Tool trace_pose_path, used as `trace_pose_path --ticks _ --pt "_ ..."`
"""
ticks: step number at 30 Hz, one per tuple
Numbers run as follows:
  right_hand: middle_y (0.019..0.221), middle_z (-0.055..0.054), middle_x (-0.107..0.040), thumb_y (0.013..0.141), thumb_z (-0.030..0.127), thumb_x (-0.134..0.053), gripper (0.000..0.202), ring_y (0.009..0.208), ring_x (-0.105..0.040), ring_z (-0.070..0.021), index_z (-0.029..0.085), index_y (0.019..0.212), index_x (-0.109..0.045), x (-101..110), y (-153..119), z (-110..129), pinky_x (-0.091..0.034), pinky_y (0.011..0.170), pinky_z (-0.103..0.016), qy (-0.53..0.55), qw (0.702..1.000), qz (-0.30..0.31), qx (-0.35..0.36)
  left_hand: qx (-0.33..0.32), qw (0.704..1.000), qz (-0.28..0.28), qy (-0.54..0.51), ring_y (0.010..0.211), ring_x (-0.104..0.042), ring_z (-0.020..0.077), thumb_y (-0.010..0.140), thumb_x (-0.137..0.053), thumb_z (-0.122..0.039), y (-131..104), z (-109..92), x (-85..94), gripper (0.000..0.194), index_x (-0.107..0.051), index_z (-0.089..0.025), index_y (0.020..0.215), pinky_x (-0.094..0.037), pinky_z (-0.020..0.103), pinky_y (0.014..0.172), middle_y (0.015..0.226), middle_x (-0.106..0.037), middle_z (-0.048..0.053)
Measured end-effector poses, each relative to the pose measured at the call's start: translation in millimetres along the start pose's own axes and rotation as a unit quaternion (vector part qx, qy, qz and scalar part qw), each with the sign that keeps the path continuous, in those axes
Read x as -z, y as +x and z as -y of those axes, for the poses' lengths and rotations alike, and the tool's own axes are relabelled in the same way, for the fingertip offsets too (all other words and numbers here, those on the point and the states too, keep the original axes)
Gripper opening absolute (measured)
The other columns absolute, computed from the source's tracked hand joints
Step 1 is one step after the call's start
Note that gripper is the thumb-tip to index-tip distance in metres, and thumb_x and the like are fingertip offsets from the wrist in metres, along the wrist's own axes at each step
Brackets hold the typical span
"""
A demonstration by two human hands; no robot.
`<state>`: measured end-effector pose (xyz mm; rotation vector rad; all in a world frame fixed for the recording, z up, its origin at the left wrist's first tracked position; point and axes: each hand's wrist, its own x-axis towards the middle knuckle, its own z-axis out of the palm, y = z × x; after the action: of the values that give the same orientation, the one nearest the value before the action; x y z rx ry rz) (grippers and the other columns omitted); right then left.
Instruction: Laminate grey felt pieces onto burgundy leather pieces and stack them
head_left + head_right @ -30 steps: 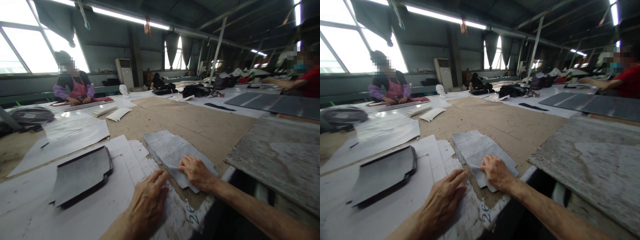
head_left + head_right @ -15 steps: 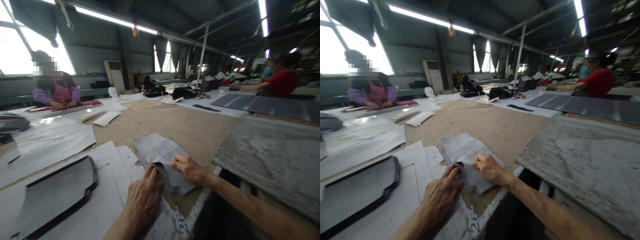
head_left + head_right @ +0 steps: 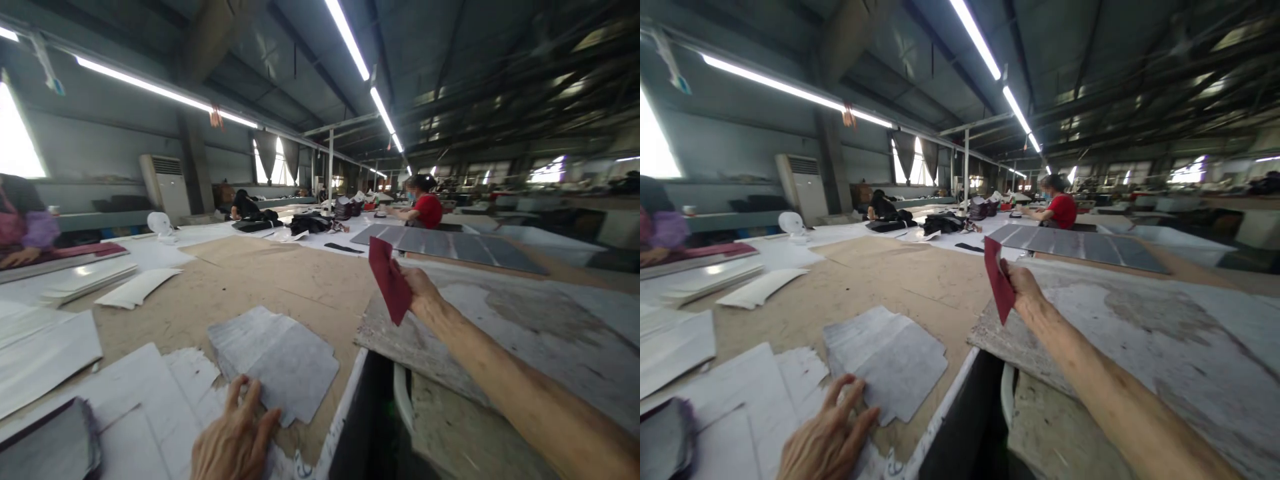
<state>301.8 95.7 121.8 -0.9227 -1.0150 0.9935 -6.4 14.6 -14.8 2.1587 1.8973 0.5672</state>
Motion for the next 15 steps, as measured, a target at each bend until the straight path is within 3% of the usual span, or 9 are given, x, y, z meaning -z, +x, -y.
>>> trace_pose_path --ticks 3,5,7,9,11,15 --pt "0.081 -0.001 -0.057 0.088 0.036 -0.049 0.025 0.063 -0.054 -0.0094 0.012 0.094 -0.056 -24 -34 -5 -0.047 0.057 -0.025 -0.115 0.993 0.02 0.009 -0.028 0.982 -0.068 -0.173 0.08 -0.061 0.0237 0.083 -0.038 -0.046 0 6 0.2 0.036 -0.059 -0.025 0.104 -0.05 0.039 0.069 0.132 -0.043 0.011" --pt "0.065 0.003 -0.051 0.088 0.033 -0.048 0.023 0.05 -0.046 -0.007 0.013 0.081 -0.054 -52 -62 -15 -0.04 0.048 -0.021 -0.189 0.981 0.039 0.033 -0.002 0.951 -0.083 -0.298 0.068 -0.059 0.0202 0.08 -0.041 -0.053 -6 6 8.4 0.042 -0.06 -0.024 0.103 -0.05 0.034 0.061 0.116 -0.055 0.012" --pt "0.056 0.004 -0.045 0.083 0.026 -0.051 0.018 0.048 -0.042 -0.0082 0.015 0.069 -0.051 -85 -95 -30 -0.034 0.048 -0.022 -0.252 0.962 0.078 0.076 0.076 0.9 -0.064 -0.424 0.059 -0.055 0.0186 0.077 -0.04 -0.061 -23 4 23.9 0.054 -0.06 -0.017 0.104 -0.048 0.031 0.048 0.101 -0.059 0.013" --pt "0.058 0.002 -0.046 0.08 0.019 -0.048 0.016 0.055 -0.044 -0.0111 0.016 0.064 -0.048 -119 -132 -50 -0.034 0.055 -0.026 -0.292 0.938 0.132 0.135 0.153 0.826 -0.055 -0.539 0.061 -0.055 0.0206 0.071 -0.045 -0.067 -49 1 43.0 0.063 -0.061 -0.012 0.098 -0.045 0.029 0.042 0.091 -0.061 0.013" --pt "0.064 -0.002 -0.049 0.077 0.016 -0.044 0.012 0.063 -0.046 -0.0149 0.017 0.066 -0.047 -148 -170 -76 -0.033 0.06 -0.03 -0.301 0.912 0.198 0.194 0.195 0.789 -0.078 -0.577 0.061 -0.055 0.0197 0.063 -0.058 -0.063 -77 2 59.9 0.057 -0.064 -0.012 0.088 -0.047 0.028 0.046 0.078 -0.061 0.009" --pt "0.066 -0.006 -0.052 0.073 0.012 -0.041 0.011 0.065 -0.047 -0.0181 0.016 0.067 -0.049 -184 -233 -126 -0.034 0.057 -0.03 -0.245 0.864 0.342 0.278 0.293 0.779 -0.097 -0.546 0.05 -0.05 0.0144 0.051 -0.075 -0.04 -129 22 77.6 0.034 -0.06 -0.011 0.061 -0.041 0.022 0.046 0.054 -0.055 0.002"
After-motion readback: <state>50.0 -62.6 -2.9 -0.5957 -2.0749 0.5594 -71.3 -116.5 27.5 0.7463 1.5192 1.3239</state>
